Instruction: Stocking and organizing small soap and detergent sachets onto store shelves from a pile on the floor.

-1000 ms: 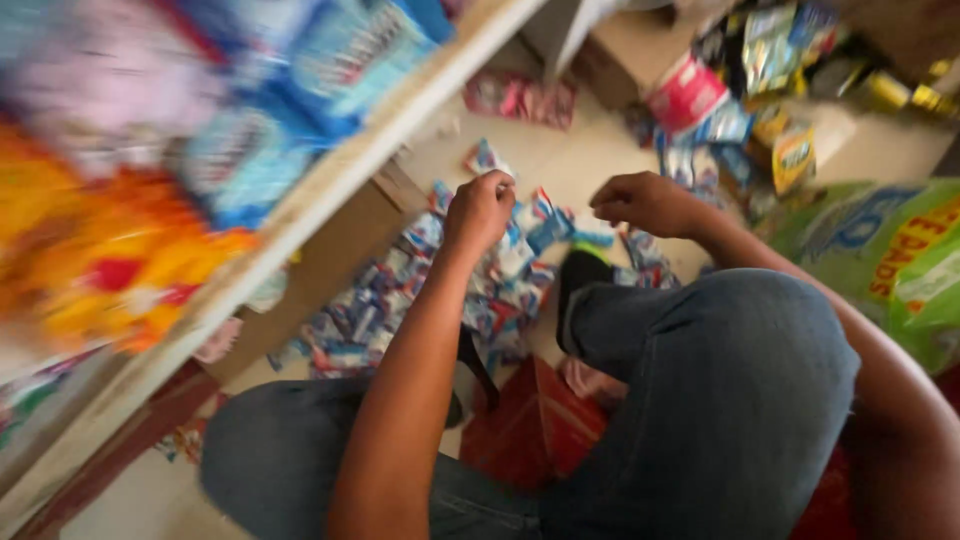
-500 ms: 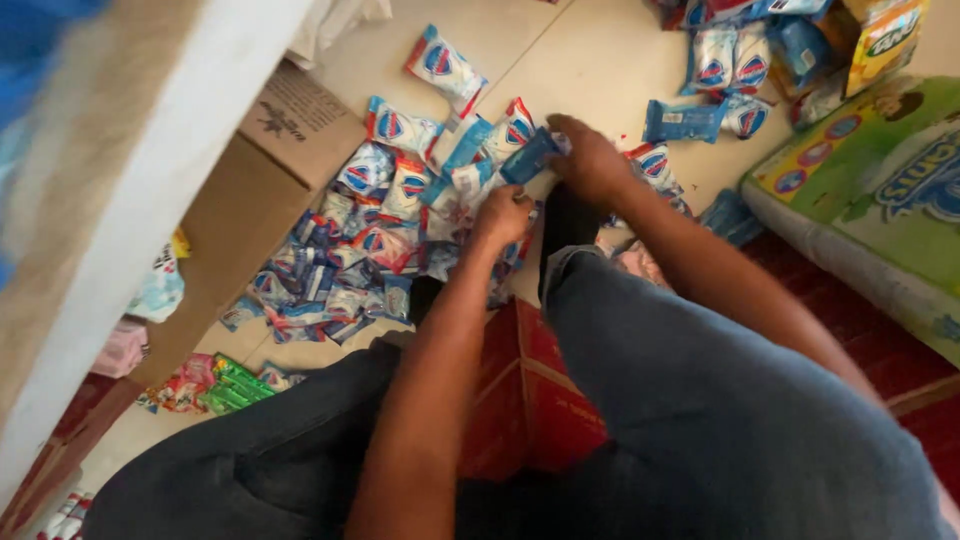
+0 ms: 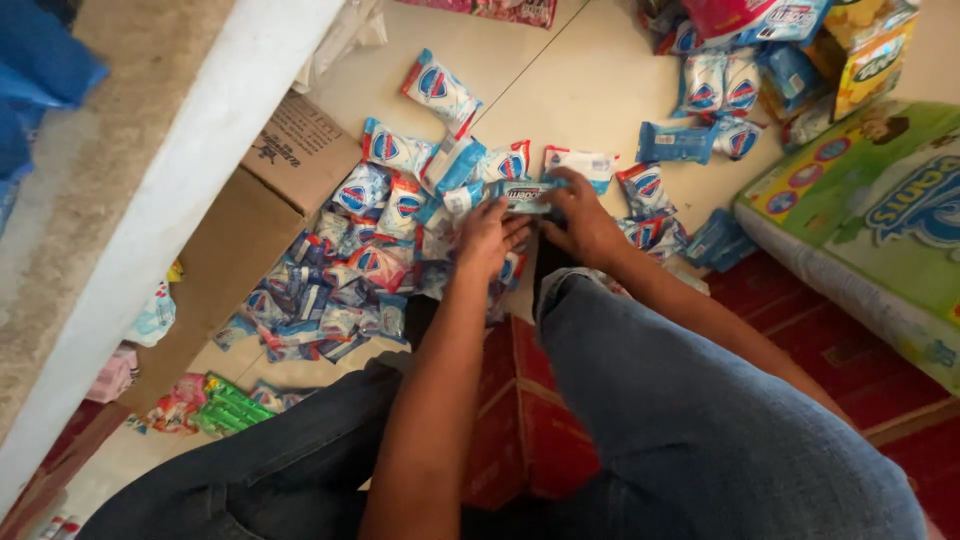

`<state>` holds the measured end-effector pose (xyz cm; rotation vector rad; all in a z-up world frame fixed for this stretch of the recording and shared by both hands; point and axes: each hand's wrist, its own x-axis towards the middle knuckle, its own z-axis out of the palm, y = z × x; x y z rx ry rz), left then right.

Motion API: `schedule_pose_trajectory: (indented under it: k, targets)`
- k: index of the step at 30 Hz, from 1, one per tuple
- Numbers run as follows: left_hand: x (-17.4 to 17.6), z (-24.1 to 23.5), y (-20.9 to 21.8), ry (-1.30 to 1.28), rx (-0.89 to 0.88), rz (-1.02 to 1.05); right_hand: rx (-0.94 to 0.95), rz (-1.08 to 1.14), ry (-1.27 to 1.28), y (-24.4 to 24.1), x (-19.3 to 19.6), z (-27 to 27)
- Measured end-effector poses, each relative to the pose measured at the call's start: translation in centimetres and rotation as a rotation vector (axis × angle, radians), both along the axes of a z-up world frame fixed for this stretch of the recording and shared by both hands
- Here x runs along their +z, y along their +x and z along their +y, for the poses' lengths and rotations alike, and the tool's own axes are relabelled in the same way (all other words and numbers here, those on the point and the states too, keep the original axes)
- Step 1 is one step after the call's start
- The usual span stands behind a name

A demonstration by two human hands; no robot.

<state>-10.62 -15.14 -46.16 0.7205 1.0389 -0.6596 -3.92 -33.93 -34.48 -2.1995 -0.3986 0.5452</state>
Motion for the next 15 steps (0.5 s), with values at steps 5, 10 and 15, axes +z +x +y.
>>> schedule_pose_trajectory:
  k: [5,10,15]
  targets:
    - [1.4,-0.2,0.7,-0.050,0.068,-0.011,-0.404,0.379,0.124,0.0,-3.2,-0.1]
    - [3.8,-0.7,2.2,0.245,0.003,-0.080,-0.407,0.511,0.029,-0.2,-2.8,0.7]
    - [4.7,-1.8,3.6,1.045,-0.371,-0.380,-0.511,0.341,0.037,-2.8,-3.9,0.6]
